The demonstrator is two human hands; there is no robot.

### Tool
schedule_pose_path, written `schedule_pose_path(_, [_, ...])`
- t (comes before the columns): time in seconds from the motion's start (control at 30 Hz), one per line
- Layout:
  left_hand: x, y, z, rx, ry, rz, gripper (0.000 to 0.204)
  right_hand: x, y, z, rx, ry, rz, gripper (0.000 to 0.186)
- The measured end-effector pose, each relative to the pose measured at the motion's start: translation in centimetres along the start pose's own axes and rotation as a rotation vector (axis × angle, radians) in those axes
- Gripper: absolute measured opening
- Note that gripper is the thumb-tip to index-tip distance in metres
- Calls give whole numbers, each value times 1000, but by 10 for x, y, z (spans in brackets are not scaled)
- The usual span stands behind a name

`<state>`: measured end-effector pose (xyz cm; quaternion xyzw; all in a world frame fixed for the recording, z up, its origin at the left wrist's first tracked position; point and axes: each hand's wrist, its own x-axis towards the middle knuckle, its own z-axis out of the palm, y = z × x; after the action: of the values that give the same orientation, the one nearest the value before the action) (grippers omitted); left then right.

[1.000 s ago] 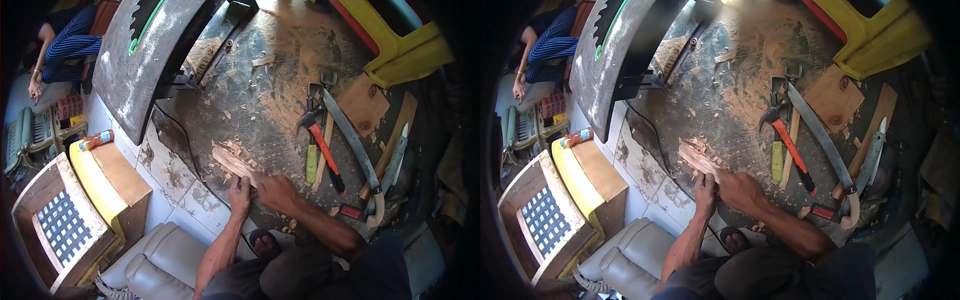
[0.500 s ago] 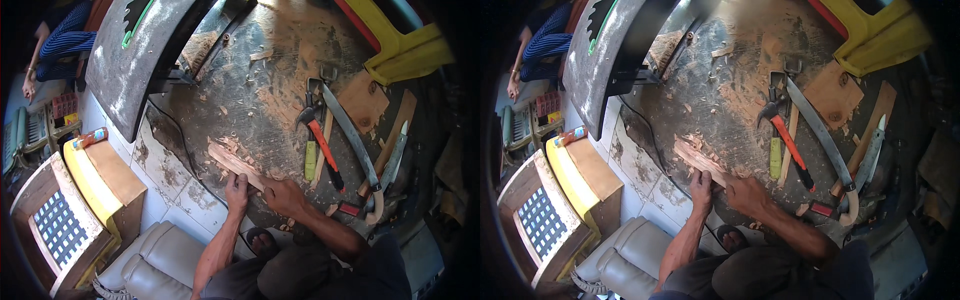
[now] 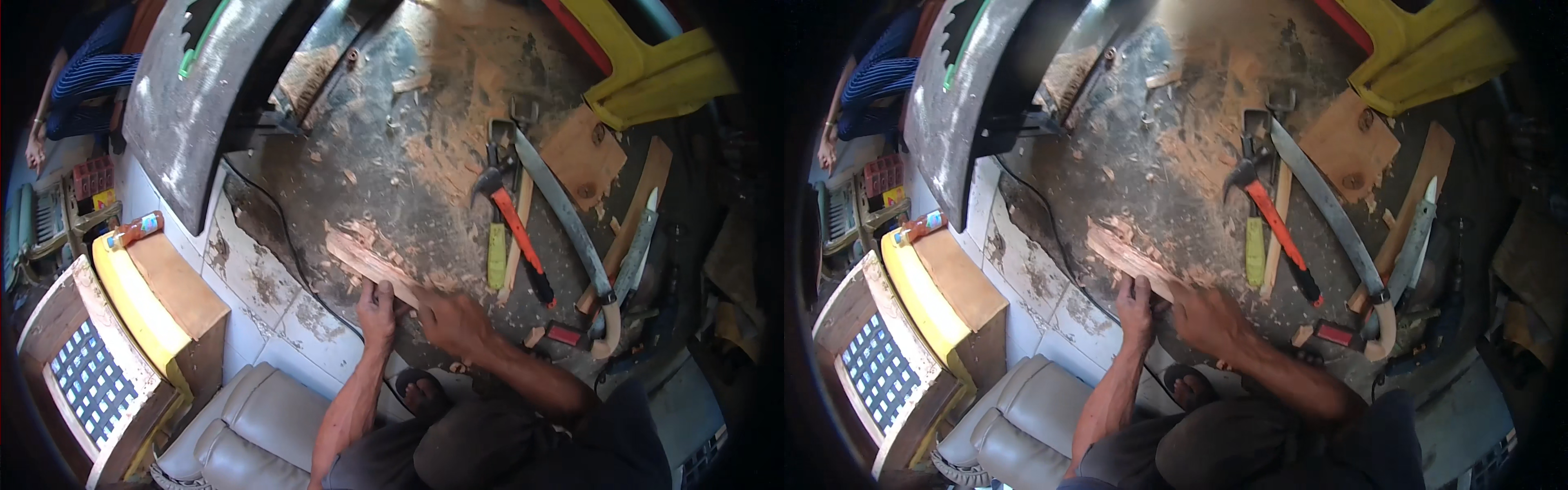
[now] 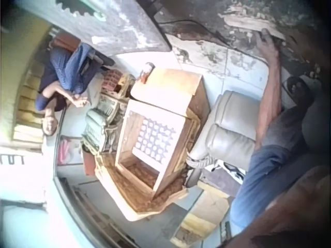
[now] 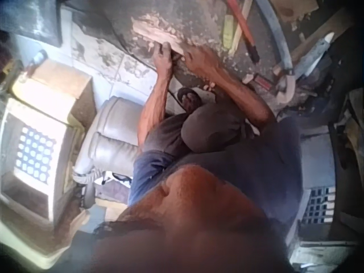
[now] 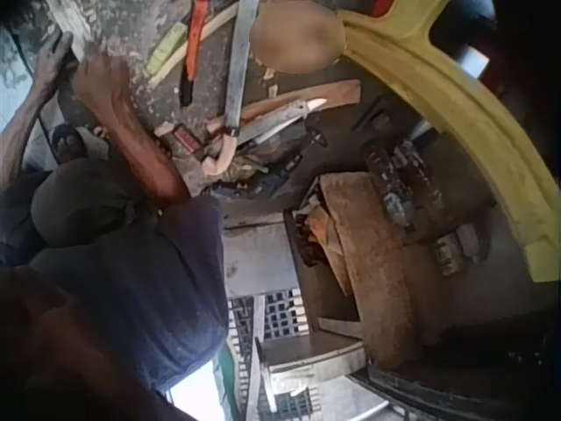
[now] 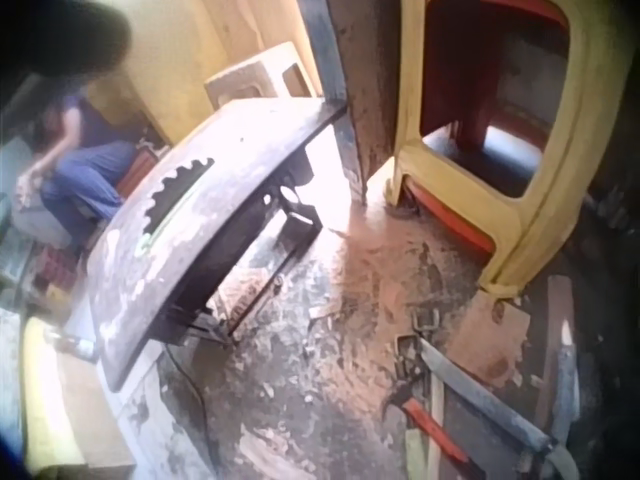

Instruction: The person carves a rectangular wooden plank using a small knife, holding the wood in their left hand and shaving off thin strips of wood with their right hand. The person repeatedly adjusts the wood's position and angle to continue the carving process.

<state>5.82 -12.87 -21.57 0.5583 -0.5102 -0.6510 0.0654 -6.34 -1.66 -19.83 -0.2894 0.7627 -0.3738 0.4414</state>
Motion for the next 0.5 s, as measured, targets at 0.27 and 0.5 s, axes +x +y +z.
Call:
schedule_pose_path(0.27, [7,-16,-15,38,-27,-19,45,-4,6,11,1,-9,9,34])
schedule_pose_path(0.5, [7,-8,-4,-22,-15,-7,46,-15,13,7,9,5,-1,36])
